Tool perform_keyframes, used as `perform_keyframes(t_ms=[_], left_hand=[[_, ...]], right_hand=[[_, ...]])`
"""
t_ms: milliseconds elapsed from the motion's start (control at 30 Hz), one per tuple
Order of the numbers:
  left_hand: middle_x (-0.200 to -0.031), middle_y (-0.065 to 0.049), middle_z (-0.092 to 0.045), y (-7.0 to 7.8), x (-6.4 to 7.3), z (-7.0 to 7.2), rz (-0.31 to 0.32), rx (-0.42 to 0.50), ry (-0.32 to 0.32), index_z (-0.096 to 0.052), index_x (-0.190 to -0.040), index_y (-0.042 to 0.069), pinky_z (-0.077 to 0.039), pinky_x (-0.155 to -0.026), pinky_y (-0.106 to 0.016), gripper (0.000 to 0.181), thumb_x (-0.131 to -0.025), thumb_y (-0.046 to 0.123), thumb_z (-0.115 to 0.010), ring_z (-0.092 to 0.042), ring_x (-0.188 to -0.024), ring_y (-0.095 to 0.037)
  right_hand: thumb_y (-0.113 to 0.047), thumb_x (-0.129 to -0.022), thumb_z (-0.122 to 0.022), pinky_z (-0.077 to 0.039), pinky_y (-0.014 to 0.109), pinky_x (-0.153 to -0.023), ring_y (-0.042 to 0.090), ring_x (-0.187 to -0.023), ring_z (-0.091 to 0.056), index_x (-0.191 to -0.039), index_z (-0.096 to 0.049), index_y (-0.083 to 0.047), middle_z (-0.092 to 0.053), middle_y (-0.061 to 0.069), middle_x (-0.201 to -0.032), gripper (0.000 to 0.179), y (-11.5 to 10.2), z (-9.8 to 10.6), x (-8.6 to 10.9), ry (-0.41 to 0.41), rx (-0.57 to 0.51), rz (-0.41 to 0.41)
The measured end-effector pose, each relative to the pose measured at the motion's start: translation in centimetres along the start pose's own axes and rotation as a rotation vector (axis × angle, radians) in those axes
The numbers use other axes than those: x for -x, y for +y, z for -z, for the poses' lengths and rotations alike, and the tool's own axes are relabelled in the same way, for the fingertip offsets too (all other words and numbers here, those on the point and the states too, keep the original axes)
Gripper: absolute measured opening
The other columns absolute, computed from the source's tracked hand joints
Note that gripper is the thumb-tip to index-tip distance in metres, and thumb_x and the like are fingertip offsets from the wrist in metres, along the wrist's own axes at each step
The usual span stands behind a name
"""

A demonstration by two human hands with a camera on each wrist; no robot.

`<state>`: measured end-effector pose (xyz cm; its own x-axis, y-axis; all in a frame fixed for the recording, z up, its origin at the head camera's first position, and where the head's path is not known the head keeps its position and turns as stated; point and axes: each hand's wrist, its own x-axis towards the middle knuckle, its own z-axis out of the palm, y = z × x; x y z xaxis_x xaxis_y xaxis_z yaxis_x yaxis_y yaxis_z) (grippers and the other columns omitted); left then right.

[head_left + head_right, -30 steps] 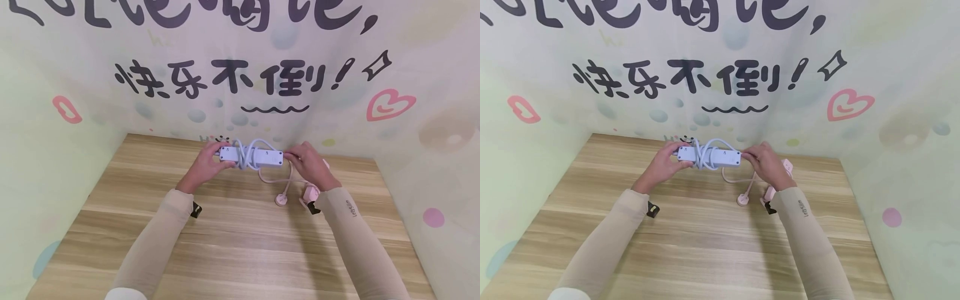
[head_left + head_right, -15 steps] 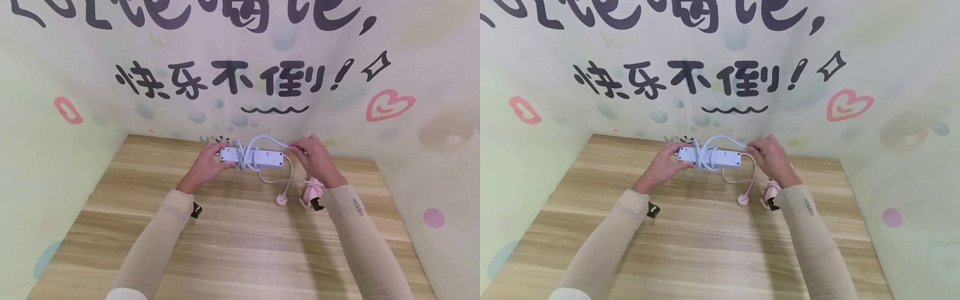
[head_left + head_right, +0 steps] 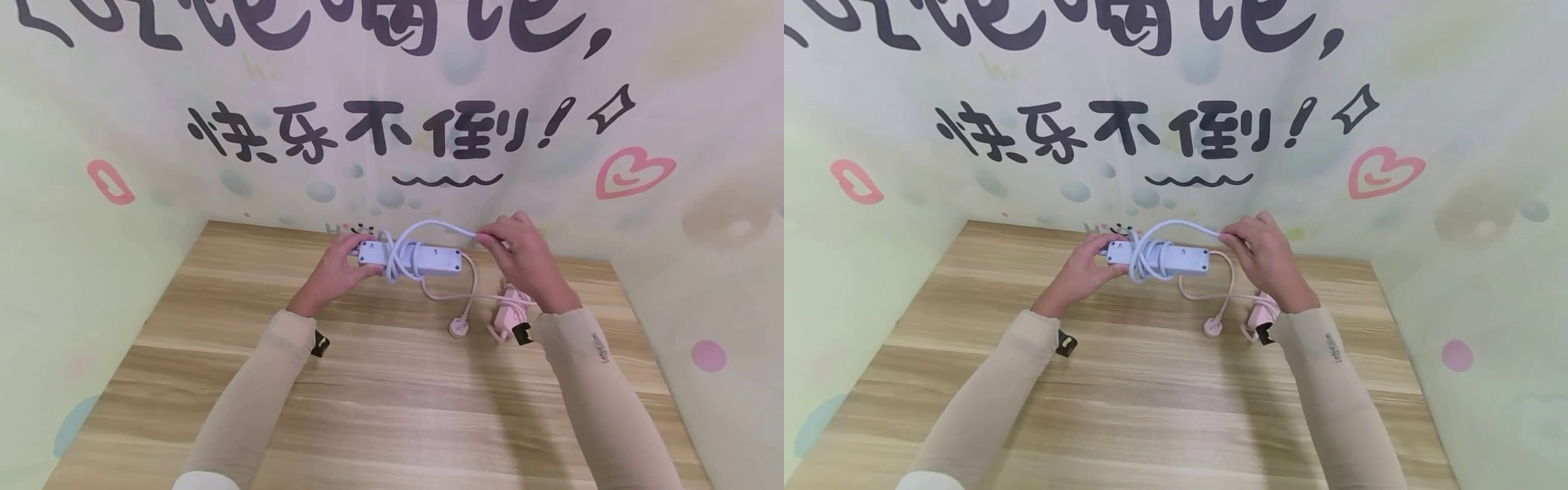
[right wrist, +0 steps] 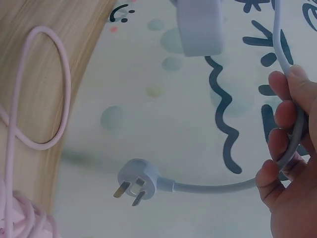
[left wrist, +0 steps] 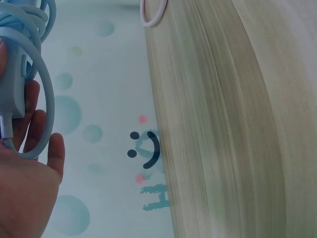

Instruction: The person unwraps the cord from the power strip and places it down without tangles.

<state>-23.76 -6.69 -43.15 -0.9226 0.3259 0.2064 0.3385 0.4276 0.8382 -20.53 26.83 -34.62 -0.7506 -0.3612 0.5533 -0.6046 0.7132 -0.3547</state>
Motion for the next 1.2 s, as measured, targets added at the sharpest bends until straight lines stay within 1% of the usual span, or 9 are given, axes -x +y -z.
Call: perform_keyframes(t_ms=[100,200,333,433,533,800,933,1067,1200], left_hand=[[-0.132,-0.012,-0.064,0.0,0.0,0.1,-0.001,-0.001,0.002,-0.063,-0.131,0.012,-0.03,-0.121,-0.061,0.053,-0.085,0.026,-0.084,-0.047,-0.139,-0.037],[-0.128,-0.011,-0.064,0.0,0.1,0.2,0.014,0.002,0.004,-0.062,-0.132,0.012,-0.036,-0.115,-0.061,0.053,-0.086,0.026,-0.083,-0.043,-0.143,-0.036],[-0.121,-0.01,-0.061,0.0,0.2,0.2,0.036,0.001,0.005,-0.062,-0.132,0.012,-0.045,-0.103,-0.054,0.051,-0.087,0.024,-0.082,-0.051,-0.128,-0.032],[-0.119,-0.009,-0.058,-0.1,0.3,0.3,0.04,0.0,0.004,-0.062,-0.131,0.012,-0.046,-0.095,-0.047,0.048,-0.088,0.022,-0.081,-0.052,-0.113,-0.028],[-0.118,-0.009,-0.058,-0.1,0.3,0.3,0.037,0.0,0.006,-0.062,-0.131,0.012,-0.046,-0.093,-0.044,0.047,-0.088,0.02,-0.08,-0.052,-0.111,-0.026],[-0.128,-0.013,-0.061,0.2,0.1,0.6,0.055,0.019,0.02,-0.061,-0.134,0.012,-0.04,-0.11,-0.06,0.052,-0.087,0.023,-0.082,-0.048,-0.132,-0.037],[-0.13,-0.013,-0.059,0.3,0.1,0.9,0.071,0.028,0.027,-0.062,-0.133,0.013,-0.037,-0.115,-0.06,0.053,-0.086,0.025,-0.083,-0.044,-0.14,-0.038],[-0.136,-0.012,-0.058,0.5,0.2,1.1,0.09,0.021,0.033,-0.061,-0.134,0.013,-0.027,-0.123,-0.061,0.054,-0.086,0.025,-0.083,-0.029,-0.154,-0.036],[-0.135,-0.013,-0.056,0.7,0.3,1.2,0.095,0.022,0.024,-0.06,-0.136,0.012,-0.026,-0.123,-0.06,0.056,-0.086,0.024,-0.083,-0.028,-0.155,-0.035]], right_hand=[[-0.008,-0.092,-0.073,-0.031,0.026,-0.07,0.014,-0.079,-0.04,-0.098,-0.076,-0.004,-0.063,0.002,-0.076,0.007,-0.5,0.4,0.0,-0.003,0.003,0.01],[-0.007,-0.092,-0.074,-0.031,0.026,-0.071,0.014,-0.08,-0.04,-0.098,-0.076,-0.004,-0.064,0.002,-0.076,0.007,-0.9,0.8,0.1,-0.015,0.002,0.023],[-0.004,-0.09,-0.075,-0.031,0.025,-0.071,0.013,-0.08,-0.041,-0.097,-0.076,-0.004,-0.065,0.001,-0.076,0.008,-1.5,1.5,0.6,-0.034,-0.005,0.042],[-0.001,-0.088,-0.076,-0.031,0.024,-0.071,0.013,-0.08,-0.042,-0.096,-0.077,-0.005,-0.064,-0.001,-0.075,0.009,-2.0,2.0,0.9,-0.044,-0.017,0.059],[0.001,-0.086,-0.077,-0.032,0.022,-0.07,0.012,-0.08,-0.042,-0.096,-0.077,-0.006,-0.061,-0.003,-0.074,0.012,-2.4,2.5,1.2,-0.055,-0.03,0.077],[0.003,-0.085,-0.077,-0.032,0.02,-0.069,0.011,-0.079,-0.041,-0.095,-0.078,-0.009,-0.063,-0.004,-0.074,0.015,-2.7,3.2,1.8,-0.086,-0.072,0.124],[0.004,-0.083,-0.078,-0.032,0.019,-0.068,0.01,-0.079,-0.041,-0.091,-0.077,-0.011,-0.062,-0.007,-0.074,0.017,-2.7,3.2,2.1,-0.095,-0.074,0.145],[0.004,-0.081,-0.08,-0.033,0.017,-0.067,0.009,-0.078,-0.041,-0.088,-0.075,-0.012,-0.062,-0.009,-0.074,0.018,-2.6,3.3,2.4,-0.112,-0.079,0.171],[0.003,-0.08,-0.081,-0.034,0.016,-0.066,0.006,-0.079,-0.041,-0.09,-0.076,-0.014,-0.063,-0.011,-0.075,0.021,-2.4,3.4,2.9,-0.153,-0.081,0.192]])
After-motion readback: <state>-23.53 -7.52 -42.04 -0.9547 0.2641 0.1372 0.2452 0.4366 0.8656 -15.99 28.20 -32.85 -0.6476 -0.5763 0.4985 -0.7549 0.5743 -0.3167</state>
